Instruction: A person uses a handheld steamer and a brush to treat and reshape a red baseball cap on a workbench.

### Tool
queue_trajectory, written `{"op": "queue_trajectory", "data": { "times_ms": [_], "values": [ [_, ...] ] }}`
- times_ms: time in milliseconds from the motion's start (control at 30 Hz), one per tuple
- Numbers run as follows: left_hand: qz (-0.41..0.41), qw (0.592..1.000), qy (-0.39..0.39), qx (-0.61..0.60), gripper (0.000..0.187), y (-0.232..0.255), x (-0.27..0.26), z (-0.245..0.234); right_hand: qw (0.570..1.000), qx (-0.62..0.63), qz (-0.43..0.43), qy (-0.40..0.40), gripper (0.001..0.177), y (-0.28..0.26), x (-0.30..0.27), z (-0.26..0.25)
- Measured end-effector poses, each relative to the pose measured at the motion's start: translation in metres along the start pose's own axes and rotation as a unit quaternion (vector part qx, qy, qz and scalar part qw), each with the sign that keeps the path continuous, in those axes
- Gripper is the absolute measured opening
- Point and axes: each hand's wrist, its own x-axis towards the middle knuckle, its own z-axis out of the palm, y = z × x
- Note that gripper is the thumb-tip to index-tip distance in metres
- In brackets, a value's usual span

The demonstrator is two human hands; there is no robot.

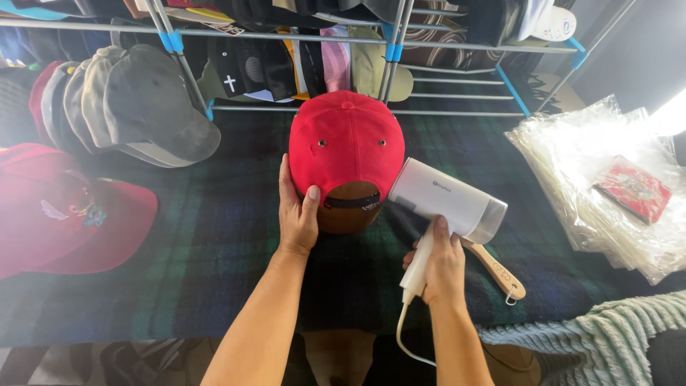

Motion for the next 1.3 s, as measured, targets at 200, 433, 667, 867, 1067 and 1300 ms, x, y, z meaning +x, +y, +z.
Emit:
{"op": "queue_trajectory", "data": {
  "times_ms": [200, 433, 667, 867, 1067, 1300],
  "values": [
    [0.012, 1.000, 0.004, -0.009, 0.092, 0.001, 0.001, 0.000, 0.999, 0.022, -0.010, -0.030, 0.042, -0.010, 0.055, -0.013],
    [0.022, 0.999, -0.016, -0.037, 0.091, 0.007, 0.001, -0.003, 0.935, -0.298, -0.162, -0.101, 0.040, -0.155, 0.006, -0.009],
    [0.022, 0.997, -0.028, -0.063, 0.090, 0.012, 0.001, -0.006, 0.785, -0.560, -0.165, -0.209, 0.062, -0.235, 0.019, 0.046],
    [0.020, 0.997, -0.029, -0.066, 0.093, 0.016, 0.003, -0.006, 0.700, -0.663, -0.118, -0.240, 0.050, -0.279, 0.039, 0.094],
    [0.032, 0.996, -0.034, -0.082, 0.091, 0.016, 0.006, -0.004, 0.752, -0.602, -0.079, -0.256, 0.047, -0.278, 0.091, 0.119],
    [0.030, 0.995, -0.037, -0.084, 0.092, 0.012, 0.012, 0.000, 0.795, -0.520, 0.003, -0.313, 0.049, -0.229, 0.181, 0.094]
  ]
}}
